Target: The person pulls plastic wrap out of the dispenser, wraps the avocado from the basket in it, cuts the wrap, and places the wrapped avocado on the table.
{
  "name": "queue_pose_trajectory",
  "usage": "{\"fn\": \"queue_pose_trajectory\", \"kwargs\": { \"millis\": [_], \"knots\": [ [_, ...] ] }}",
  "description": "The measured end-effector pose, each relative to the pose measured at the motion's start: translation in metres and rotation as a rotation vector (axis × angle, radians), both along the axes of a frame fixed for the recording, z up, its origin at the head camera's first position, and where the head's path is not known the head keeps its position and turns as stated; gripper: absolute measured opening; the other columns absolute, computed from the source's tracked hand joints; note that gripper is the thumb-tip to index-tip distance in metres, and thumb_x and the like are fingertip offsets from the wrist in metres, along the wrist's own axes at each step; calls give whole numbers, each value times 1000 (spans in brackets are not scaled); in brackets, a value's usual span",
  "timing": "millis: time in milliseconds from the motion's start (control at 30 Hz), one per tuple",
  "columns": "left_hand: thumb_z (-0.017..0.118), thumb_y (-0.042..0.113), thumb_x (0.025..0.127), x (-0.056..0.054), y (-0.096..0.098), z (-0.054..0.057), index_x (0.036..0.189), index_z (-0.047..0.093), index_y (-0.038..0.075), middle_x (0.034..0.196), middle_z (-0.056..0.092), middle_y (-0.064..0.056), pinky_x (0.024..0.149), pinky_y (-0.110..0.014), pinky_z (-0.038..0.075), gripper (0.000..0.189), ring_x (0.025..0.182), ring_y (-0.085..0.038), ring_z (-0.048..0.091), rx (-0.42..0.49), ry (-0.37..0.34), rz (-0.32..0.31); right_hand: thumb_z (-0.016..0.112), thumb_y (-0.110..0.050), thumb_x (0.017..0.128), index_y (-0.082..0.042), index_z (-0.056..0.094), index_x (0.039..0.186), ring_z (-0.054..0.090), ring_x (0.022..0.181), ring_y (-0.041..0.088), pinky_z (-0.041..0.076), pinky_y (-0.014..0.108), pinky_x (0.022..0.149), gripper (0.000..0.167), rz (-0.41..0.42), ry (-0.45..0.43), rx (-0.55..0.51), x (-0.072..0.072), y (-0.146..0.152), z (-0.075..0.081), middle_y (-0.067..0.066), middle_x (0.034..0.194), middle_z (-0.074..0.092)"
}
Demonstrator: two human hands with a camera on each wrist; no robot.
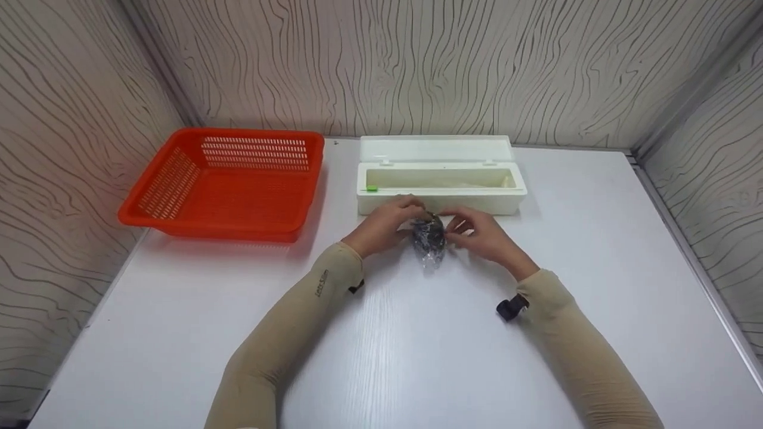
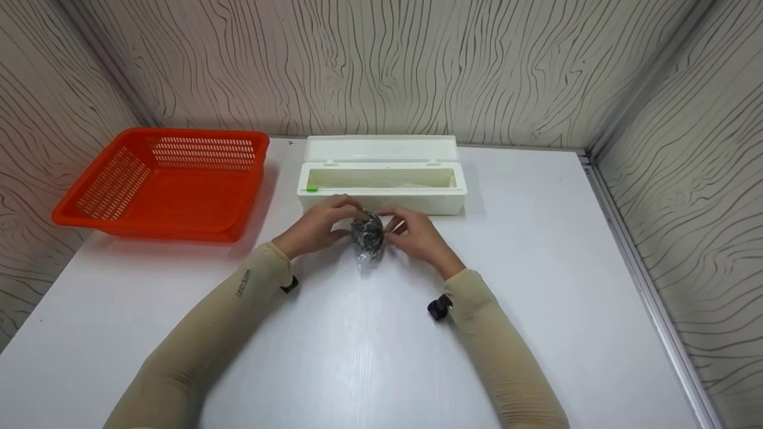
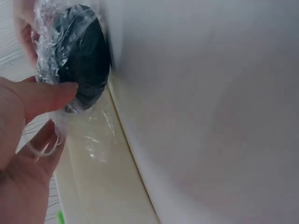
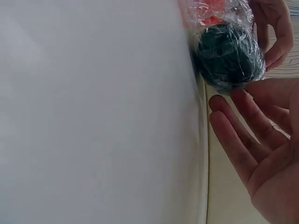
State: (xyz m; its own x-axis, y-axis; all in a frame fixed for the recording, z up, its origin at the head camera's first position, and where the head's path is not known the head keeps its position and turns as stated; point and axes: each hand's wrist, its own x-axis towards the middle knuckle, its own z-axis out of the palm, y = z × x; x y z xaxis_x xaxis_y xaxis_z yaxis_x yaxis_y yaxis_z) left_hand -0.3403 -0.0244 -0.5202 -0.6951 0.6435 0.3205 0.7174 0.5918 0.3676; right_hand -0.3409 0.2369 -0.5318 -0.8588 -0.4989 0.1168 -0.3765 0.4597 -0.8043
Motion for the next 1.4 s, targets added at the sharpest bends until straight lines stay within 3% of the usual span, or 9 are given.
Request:
{"fn": "queue_pose_trajectory", "kwargs": {
  "millis": [100,167,400,533,700,833,933,1133,1400],
  "knots": [
    [80,-1,86,-3,-2,0,129,72,22,130,69,5,112,-34,46,50,127,-19,57,-63,96,22,75,7,86,-5,59,140,68,110,42,63,43,88,58,43,83,19,2,-2,-2,24,127,60],
    [81,-2,83,-3,-3,0,132,71,24,131,71,7,111,-36,47,56,124,-20,58,-97,119,32,76,10,83,-5,59,139,68,111,41,63,43,88,61,61,112,28,4,-3,-1,23,132,56],
    [87,5,80,4,-8,-2,150,53,23,151,58,2,118,-42,42,80,141,-24,52,-106,16,-20,84,8,76,-10,54,147,63,119,34,61,40,91,78,91,196,137,10,-7,4,17,133,51],
    [85,7,83,4,-7,-3,148,54,16,153,55,-4,118,-42,43,73,141,-27,52,-101,-10,-35,90,1,74,-13,47,154,58,124,33,60,40,95,92,108,195,174,11,-12,5,15,140,44],
    [79,11,90,2,-3,-2,145,57,13,149,60,-6,117,-41,44,59,138,-28,55,-100,1,-14,95,-7,70,-9,44,154,61,116,33,61,40,90,99,82,218,217,12,-19,5,16,147,40],
    [79,21,91,0,0,-1,142,59,13,146,62,-5,116,-40,45,55,136,-27,56,-131,9,2,94,-15,74,-9,47,152,63,114,32,60,40,89,92,40,239,270,11,-24,6,16,145,43],
    [78,26,93,0,1,1,143,58,15,147,61,-3,117,-39,44,55,138,-25,54,-139,-25,13,92,-15,77,-8,51,148,64,110,31,60,40,89,83,22,231,262,11,-24,8,16,141,46],
    [71,25,98,-2,-2,3,147,57,20,151,58,1,120,-37,41,51,142,-20,51,-119,-84,8,89,-19,82,-9,57,145,66,104,28,61,39,89,71,29,172,204,6,-21,12,14,135,52],
    [64,26,104,-2,1,1,147,58,21,147,62,1,115,-42,45,44,135,-24,57,-91,-88,42,83,-28,89,-10,65,139,64,110,28,62,37,83,56,-23,169,177,2,-21,11,14,129,59]
  ]
}}
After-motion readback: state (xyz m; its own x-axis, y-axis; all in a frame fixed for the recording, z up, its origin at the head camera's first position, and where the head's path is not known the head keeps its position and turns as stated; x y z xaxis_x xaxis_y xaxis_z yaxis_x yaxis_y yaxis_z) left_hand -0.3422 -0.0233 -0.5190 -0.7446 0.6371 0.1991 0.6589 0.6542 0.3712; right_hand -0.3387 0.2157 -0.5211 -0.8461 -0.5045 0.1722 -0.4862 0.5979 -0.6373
